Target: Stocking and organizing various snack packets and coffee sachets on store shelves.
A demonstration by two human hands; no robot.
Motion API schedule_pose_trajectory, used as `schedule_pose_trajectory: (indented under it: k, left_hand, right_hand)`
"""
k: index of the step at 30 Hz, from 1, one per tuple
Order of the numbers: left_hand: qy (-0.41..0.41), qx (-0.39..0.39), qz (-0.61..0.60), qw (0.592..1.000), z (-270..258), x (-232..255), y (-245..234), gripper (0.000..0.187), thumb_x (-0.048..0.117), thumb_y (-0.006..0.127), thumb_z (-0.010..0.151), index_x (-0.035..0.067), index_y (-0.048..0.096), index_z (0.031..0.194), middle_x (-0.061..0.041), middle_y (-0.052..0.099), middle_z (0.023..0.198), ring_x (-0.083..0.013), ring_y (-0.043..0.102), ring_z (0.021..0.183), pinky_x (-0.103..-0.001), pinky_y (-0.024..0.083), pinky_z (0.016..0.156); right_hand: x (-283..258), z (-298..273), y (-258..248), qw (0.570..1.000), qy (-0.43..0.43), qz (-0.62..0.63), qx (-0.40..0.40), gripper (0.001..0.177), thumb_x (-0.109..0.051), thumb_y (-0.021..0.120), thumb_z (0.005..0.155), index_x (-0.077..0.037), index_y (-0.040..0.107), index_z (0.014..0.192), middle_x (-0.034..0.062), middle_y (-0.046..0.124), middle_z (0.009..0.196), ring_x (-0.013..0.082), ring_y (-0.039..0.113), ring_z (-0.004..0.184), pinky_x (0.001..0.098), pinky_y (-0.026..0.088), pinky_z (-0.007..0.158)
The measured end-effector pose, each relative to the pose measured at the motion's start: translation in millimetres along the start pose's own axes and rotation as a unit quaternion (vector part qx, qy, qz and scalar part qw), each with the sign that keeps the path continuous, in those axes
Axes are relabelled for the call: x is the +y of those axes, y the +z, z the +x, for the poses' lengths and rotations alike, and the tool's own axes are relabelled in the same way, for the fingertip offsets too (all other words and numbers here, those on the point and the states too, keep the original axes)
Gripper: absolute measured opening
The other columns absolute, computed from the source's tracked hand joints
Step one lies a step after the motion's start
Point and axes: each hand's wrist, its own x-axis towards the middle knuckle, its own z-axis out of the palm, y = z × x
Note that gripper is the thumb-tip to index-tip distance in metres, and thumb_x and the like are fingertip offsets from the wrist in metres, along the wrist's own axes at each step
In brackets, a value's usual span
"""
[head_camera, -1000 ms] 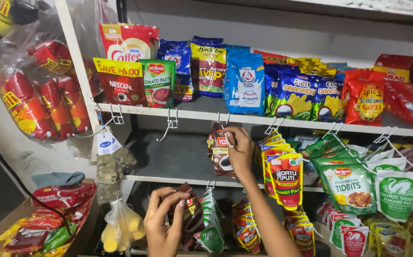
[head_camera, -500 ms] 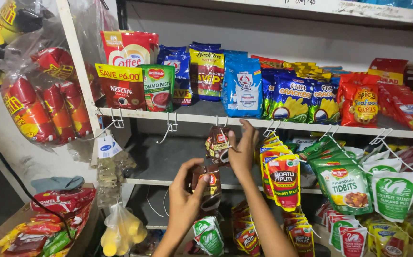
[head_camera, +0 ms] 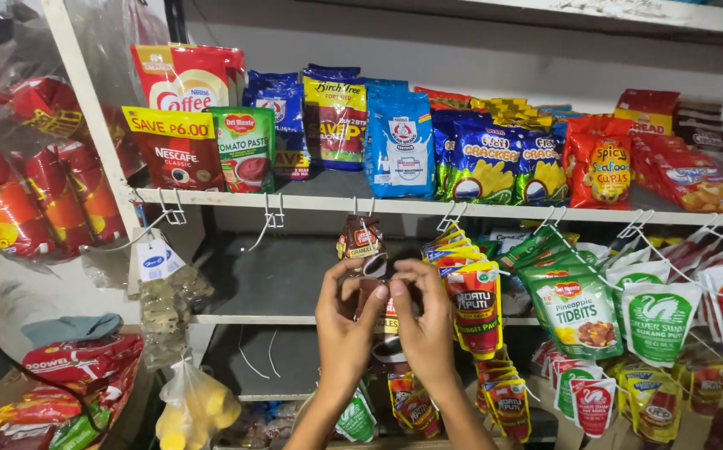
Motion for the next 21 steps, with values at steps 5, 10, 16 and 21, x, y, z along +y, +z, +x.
schedule_pose_trajectory:
  k: [5, 10, 16, 21]
  left_hand:
    - [0.004, 0.002, -0.015, 1.0, -3, 0, 6, 0.05, -0.002, 0.073, 0.09, 0.005, 0.051, 0.134, -0.009, 0.073, 0.095, -0.0108, 0.067, 0.089, -0.023, 0.053, 0.081]
    - [0.017, 0.003, -0.041, 0.999, 0, 6, 5, 0.055, -0.003, 0.069, 0.091, 0.006, 0.046, 0.14, -0.009, 0.073, 0.099, -0.0106, 0.066, 0.091, -0.025, 0.053, 0.081]
    - [0.024, -0.015, 0.022, 0.999, 6, 5, 10, 0.024, 0.007, 0.065, 0.098, 0.0, 0.059, 0.12, -0.005, 0.07, 0.095, -0.0089, 0.061, 0.089, -0.025, 0.049, 0.079]
    - [0.008, -0.005, 0.053, 0.999, 13, 18, 16, 0.015, 0.011, 0.062, 0.098, -0.002, 0.07, 0.098, -0.002, 0.071, 0.085, -0.005, 0.059, 0.079, -0.022, 0.051, 0.071]
  right_hand:
    - [22, -5, 2, 0.998, 0.059, -0.007, -0.004, 0.02, -0.019, 0.062, 0.102, 0.001, 0.063, 0.096, 0.005, 0.066, 0.086, 0.0096, 0.059, 0.082, 0.0258, 0.05, 0.075]
    - [22, 0, 5, 0.997, 0.051, 0.06, 0.006, 0.021, -0.018, 0.06, 0.104, 0.0, 0.061, 0.093, 0.0016, 0.061, 0.084, 0.0078, 0.054, 0.081, 0.0243, 0.047, 0.073]
    - [16, 7, 11, 0.993, -0.005, 0.087, 0.079, 0.021, -0.016, 0.059, 0.108, -0.001, 0.057, 0.093, -0.0004, 0.057, 0.085, 0.0067, 0.051, 0.081, 0.0238, 0.045, 0.073]
    - [12, 16, 23, 0.989, -0.019, 0.093, 0.115, 0.02, -0.014, 0.058, 0.107, 0.0, 0.058, 0.093, -0.0009, 0.058, 0.086, 0.0066, 0.052, 0.081, 0.0238, 0.046, 0.074]
